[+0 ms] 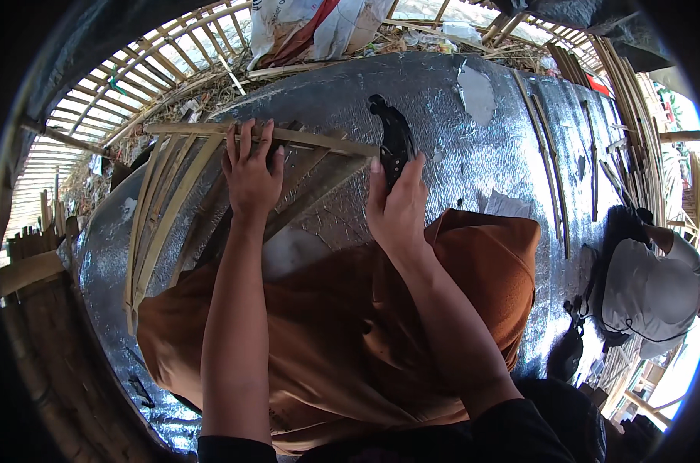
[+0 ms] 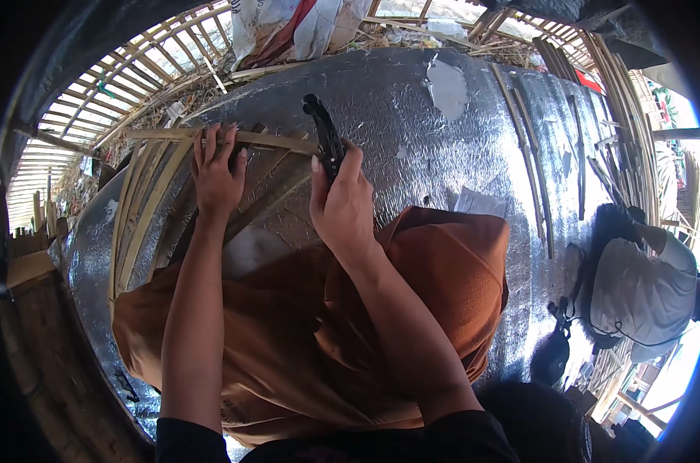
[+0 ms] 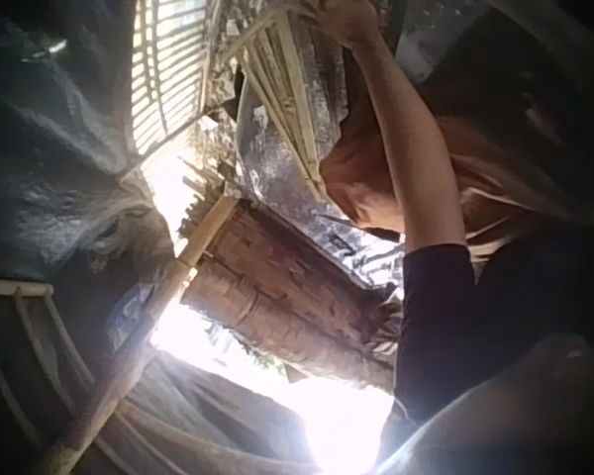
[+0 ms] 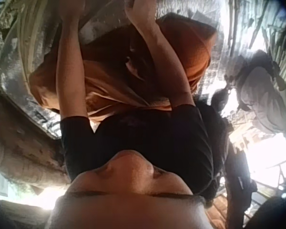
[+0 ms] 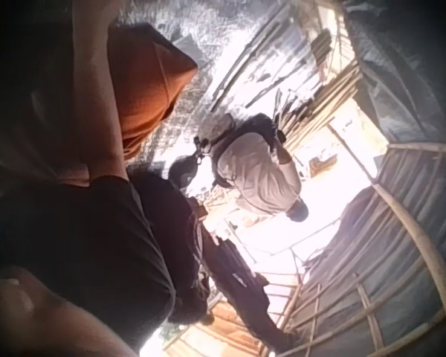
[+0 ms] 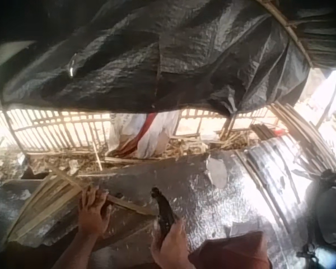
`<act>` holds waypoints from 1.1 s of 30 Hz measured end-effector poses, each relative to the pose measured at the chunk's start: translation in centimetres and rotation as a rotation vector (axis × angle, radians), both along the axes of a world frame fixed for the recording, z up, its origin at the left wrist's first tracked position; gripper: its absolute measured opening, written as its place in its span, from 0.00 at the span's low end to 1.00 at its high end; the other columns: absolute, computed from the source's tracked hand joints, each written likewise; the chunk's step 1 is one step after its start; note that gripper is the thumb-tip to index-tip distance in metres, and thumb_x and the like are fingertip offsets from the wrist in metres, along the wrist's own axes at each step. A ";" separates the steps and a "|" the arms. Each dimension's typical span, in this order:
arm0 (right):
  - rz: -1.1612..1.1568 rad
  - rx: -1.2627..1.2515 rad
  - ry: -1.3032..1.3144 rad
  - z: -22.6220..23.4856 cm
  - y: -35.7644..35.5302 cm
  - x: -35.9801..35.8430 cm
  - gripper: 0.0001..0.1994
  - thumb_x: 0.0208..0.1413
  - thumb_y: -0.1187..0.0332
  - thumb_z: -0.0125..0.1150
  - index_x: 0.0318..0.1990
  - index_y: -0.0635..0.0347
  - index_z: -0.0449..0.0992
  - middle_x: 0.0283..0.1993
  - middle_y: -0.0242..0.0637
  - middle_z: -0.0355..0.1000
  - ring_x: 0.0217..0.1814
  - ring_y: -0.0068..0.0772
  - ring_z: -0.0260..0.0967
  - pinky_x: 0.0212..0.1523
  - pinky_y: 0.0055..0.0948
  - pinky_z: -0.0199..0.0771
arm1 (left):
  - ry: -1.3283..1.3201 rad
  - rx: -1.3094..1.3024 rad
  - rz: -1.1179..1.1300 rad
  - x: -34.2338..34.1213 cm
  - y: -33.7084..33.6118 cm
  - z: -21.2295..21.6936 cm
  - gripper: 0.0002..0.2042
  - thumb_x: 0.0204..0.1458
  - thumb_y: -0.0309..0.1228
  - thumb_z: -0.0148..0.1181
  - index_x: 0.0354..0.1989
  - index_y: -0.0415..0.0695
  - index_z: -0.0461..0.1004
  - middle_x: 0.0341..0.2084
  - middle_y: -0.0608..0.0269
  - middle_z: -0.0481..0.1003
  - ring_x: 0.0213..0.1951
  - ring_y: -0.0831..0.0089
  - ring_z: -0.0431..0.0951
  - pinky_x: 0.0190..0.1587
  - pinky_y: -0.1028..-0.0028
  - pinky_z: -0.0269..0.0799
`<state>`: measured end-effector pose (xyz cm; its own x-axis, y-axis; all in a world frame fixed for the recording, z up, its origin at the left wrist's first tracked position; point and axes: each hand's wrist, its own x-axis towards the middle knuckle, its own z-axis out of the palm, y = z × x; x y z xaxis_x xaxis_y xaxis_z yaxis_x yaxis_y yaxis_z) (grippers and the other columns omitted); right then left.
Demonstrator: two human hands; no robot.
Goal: The person assembles a triangular wooden frame by hand and using a hammer to secure thin wooden strips onto a base frame.
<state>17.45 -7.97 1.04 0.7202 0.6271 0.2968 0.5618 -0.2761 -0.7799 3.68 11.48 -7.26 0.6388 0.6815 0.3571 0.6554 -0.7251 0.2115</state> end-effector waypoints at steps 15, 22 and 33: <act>0.064 -0.085 -0.085 2.7 1.3 -0.4 0.19 0.66 0.72 0.57 0.57 0.73 0.60 0.32 0.61 0.76 0.33 0.66 0.77 0.31 0.56 0.75 | 0.036 -0.003 0.033 -0.2 -0.5 -0.5 0.24 0.62 0.41 0.58 0.68 0.62 0.69 0.70 0.64 0.60 0.73 0.48 0.54 0.68 0.42 0.58; 0.178 0.013 -0.153 2.8 4.2 -1.7 0.20 0.66 0.69 0.57 0.59 0.70 0.60 0.33 0.61 0.75 0.32 0.68 0.76 0.30 0.57 0.74 | 0.018 -0.034 0.057 -0.3 -0.1 0.0 0.25 0.61 0.41 0.60 0.68 0.60 0.68 0.71 0.63 0.59 0.74 0.49 0.54 0.69 0.43 0.58; 0.197 -0.429 -0.061 -1.7 5.1 -3.2 0.20 0.66 0.70 0.56 0.60 0.71 0.59 0.33 0.65 0.76 0.32 0.69 0.77 0.29 0.59 0.79 | -0.082 -0.059 0.035 -0.1 -0.3 1.1 0.26 0.59 0.39 0.61 0.68 0.57 0.70 0.68 0.59 0.62 0.73 0.47 0.55 0.69 0.45 0.56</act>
<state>14.24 -2.83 -0.64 0.5643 0.8254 0.0195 0.6773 -0.4493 -0.5826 3.61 11.13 -6.18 0.5845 0.7243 0.3657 0.6587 -0.6868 0.3074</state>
